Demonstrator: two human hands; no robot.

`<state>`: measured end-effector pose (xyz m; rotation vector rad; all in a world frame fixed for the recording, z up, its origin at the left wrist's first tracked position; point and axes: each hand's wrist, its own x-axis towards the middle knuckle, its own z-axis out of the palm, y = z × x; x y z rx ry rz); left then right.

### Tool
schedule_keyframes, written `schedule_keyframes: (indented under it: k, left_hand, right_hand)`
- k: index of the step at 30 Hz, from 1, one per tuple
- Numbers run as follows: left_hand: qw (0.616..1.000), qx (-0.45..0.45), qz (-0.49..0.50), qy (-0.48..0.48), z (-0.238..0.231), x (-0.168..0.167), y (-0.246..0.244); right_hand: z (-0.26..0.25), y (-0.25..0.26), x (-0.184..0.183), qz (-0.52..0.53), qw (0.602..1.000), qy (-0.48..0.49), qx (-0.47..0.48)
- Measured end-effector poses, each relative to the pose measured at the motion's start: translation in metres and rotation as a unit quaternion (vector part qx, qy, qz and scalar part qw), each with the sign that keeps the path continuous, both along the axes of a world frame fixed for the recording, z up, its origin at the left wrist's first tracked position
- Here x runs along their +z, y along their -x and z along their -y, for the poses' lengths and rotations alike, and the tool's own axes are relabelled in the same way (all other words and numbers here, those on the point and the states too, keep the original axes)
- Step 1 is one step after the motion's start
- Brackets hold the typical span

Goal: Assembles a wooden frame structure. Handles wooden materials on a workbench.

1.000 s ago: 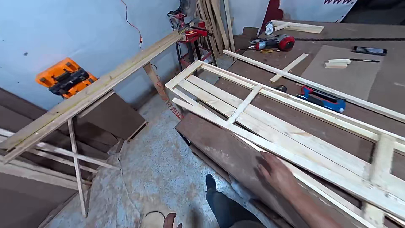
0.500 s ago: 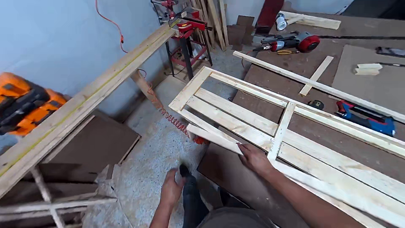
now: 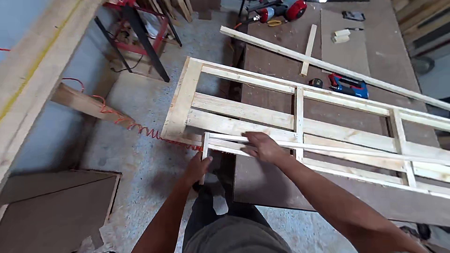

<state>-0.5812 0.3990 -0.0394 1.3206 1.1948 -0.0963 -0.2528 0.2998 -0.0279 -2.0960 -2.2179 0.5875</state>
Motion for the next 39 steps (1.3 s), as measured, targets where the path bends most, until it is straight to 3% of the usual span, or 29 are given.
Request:
schedule_keyframes:
  k: [3,6,19,23,29,39]
  left_hand:
    - [0.997,0.073,0.027,0.014,-0.01,-0.01,-0.003]
    - [0.992,0.124,0.02,0.019,-0.008,-0.016,-0.009]
    - [0.96,0.28,0.006,-0.019,0.031,-0.032,-0.044]
    - [0.97,0.243,-0.002,0.015,0.022,-0.027,-0.037]
    - [0.989,0.117,-0.082,0.045,-0.01,-0.013,-0.025]
    - [0.988,0.063,-0.096,0.106,-0.036,-0.01,-0.01]
  right_hand:
    - [-0.057,0.022,-0.018,-0.013,0.998,-0.023,0.048]
    - [-0.083,0.016,-0.037,0.014,0.995,-0.041,0.094]
    - [-0.082,0.012,-0.046,0.02,0.994,-0.04,0.097]
    - [-0.083,0.012,-0.046,0.015,0.994,-0.047,0.094]
    - [-0.083,0.012,-0.044,0.018,0.994,-0.039,0.098]
    - [-0.084,0.011,-0.042,0.019,0.994,-0.029,0.106]
